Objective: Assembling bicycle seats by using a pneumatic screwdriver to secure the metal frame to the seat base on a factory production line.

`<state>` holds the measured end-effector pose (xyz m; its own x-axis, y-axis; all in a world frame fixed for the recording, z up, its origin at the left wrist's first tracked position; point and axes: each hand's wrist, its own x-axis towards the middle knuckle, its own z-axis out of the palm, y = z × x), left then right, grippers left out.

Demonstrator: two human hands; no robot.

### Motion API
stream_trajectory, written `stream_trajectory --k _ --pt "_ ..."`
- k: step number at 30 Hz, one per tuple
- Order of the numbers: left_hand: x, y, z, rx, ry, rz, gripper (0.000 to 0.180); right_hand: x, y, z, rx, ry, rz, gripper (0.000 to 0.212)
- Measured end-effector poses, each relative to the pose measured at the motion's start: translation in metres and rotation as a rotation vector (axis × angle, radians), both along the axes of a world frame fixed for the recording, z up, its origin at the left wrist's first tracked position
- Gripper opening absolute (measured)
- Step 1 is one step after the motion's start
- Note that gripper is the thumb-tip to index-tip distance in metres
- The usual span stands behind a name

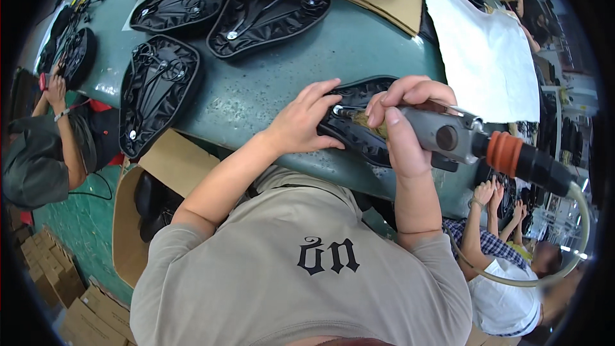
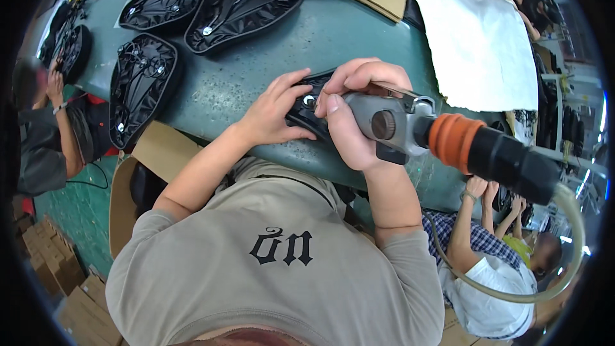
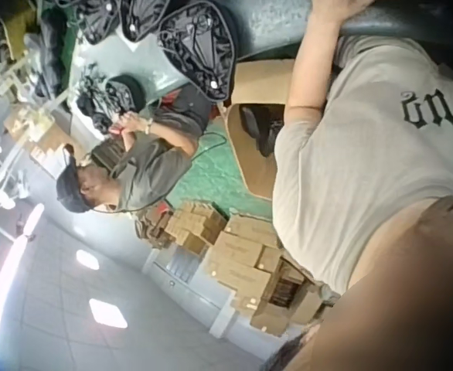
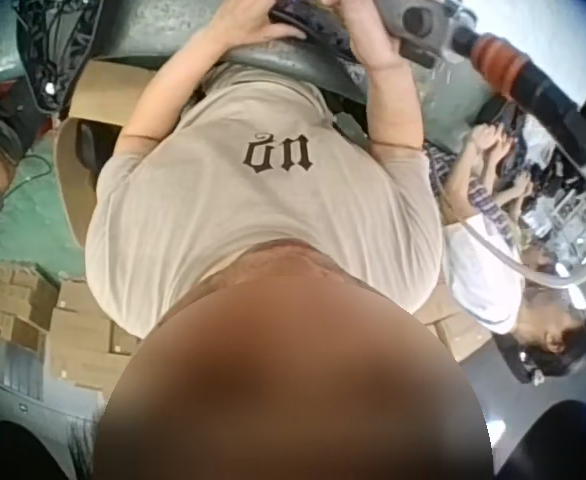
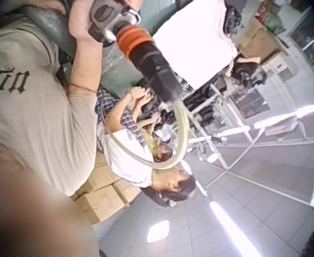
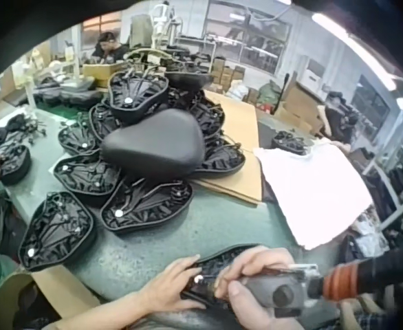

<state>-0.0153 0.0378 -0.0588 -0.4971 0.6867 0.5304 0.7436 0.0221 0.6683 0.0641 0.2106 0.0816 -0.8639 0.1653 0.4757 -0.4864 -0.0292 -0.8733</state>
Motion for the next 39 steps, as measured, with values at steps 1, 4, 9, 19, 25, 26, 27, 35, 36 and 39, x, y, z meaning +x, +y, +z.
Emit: stream_trajectory --k 1,4,9,19,25,26,27,35,36,39 --pt "0.001 0.0 -0.001 -0.004 -0.001 0.014 0.091 -0.004 -0.001 -0.006 0.04 0.002 0.009 0.039" --pt "0.003 -0.001 -0.006 -0.016 -0.037 0.006 0.091 -0.014 -0.01 -0.008 0.052 -0.06 0.007 0.04" --pt "0.002 -0.004 -0.01 -0.017 -0.048 0.002 0.094 -0.038 -0.015 -0.009 0.051 -0.151 0.1 0.026" --pt "0.006 -0.036 0.01 -0.036 -0.006 0.09 0.087 -0.036 -0.015 -0.01 0.008 -0.146 0.192 0.026" --pt "0.009 -0.152 0.032 -0.338 0.413 0.888 0.059 -0.032 -0.005 -0.006 -0.074 -0.169 0.183 0.024" --pt "0.012 -0.165 0.038 -0.493 0.374 1.008 0.064 -0.032 -0.004 -0.008 -0.084 -0.155 0.183 0.024" --pt "0.01 -0.175 0.043 -0.558 0.408 1.092 0.054 -0.032 -0.004 -0.008 -0.095 -0.14 0.181 0.025" --pt "-0.043 -0.225 0.04 -0.509 0.518 1.287 0.027 0.005 0.004 0.032 -0.095 0.15 0.157 0.035" --pt "-0.065 -0.229 0.041 -0.45 0.546 1.321 0.026 0.012 0.008 0.04 -0.085 0.183 0.147 0.035" --pt "-0.144 -0.246 0.038 -0.506 0.511 1.555 0.031 0.036 0.02 0.048 -0.094 0.174 0.087 0.037"
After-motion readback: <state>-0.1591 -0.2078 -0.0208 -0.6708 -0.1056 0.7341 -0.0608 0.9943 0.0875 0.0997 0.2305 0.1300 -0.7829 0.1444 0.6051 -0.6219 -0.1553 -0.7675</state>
